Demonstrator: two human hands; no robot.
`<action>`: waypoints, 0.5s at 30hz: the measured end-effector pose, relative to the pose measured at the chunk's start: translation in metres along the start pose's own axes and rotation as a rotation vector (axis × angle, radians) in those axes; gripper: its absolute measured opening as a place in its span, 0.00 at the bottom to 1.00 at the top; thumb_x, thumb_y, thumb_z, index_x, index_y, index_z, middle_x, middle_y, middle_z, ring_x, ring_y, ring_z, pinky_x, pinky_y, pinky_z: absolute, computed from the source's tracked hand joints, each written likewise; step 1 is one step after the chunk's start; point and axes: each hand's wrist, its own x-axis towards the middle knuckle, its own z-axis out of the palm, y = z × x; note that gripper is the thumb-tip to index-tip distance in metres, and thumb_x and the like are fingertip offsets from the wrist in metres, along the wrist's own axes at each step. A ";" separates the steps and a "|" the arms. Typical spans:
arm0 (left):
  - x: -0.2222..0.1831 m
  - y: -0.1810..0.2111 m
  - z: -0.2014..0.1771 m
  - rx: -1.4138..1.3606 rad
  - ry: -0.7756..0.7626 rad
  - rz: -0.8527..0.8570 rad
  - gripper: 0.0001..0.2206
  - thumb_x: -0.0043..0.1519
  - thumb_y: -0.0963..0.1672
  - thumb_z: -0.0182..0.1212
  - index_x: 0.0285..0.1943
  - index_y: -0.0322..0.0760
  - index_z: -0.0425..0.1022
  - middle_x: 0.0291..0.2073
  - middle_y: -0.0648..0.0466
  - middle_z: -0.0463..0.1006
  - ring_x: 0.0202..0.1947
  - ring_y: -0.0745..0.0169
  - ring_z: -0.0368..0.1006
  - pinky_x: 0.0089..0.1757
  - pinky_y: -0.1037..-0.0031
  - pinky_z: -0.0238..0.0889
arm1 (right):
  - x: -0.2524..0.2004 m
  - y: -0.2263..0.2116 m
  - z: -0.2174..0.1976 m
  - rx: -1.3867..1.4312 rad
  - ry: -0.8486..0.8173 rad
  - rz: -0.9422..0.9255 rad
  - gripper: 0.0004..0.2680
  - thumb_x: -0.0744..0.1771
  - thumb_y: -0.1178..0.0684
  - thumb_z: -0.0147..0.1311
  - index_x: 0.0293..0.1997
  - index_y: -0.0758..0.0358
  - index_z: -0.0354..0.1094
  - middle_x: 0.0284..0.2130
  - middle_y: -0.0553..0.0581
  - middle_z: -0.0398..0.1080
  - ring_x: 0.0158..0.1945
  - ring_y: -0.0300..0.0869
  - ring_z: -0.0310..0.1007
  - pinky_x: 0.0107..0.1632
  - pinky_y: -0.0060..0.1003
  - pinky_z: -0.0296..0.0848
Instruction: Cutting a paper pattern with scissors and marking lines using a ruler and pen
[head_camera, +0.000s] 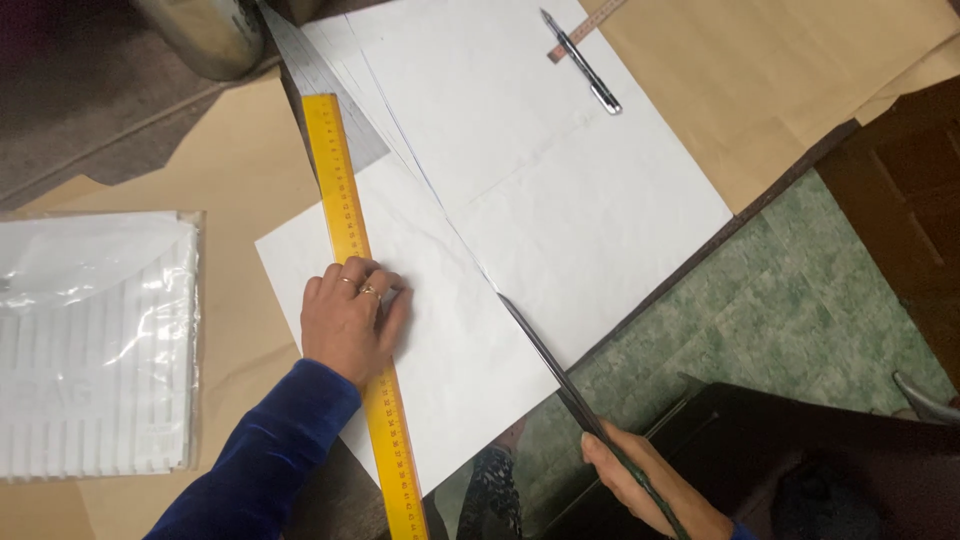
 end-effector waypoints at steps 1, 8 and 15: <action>0.006 0.002 -0.003 0.003 0.006 -0.001 0.06 0.58 0.48 0.60 0.35 0.45 0.73 0.37 0.55 0.71 0.33 0.51 0.66 0.33 0.62 0.54 | -0.012 -0.003 0.006 -0.004 -0.002 -0.005 0.25 0.64 0.44 0.45 0.71 0.46 0.42 0.70 0.46 0.50 0.72 0.39 0.49 0.71 0.43 0.54; 0.054 -0.016 0.010 0.126 -0.101 0.260 0.15 0.61 0.48 0.52 0.56 0.51 0.71 0.54 0.56 0.71 0.49 0.53 0.66 0.44 0.59 0.55 | 0.066 0.058 -0.067 -0.506 -0.067 -0.392 0.26 0.63 0.36 0.41 0.69 0.48 0.49 0.63 0.46 0.64 0.67 0.35 0.61 0.67 0.35 0.55; 0.058 -0.023 0.004 0.055 -0.174 0.243 0.17 0.60 0.49 0.50 0.57 0.54 0.71 0.56 0.57 0.71 0.56 0.50 0.64 0.49 0.54 0.54 | 0.066 0.042 -0.055 -0.391 -0.226 -0.371 0.29 0.63 0.32 0.40 0.71 0.50 0.44 0.68 0.47 0.54 0.71 0.39 0.51 0.69 0.46 0.48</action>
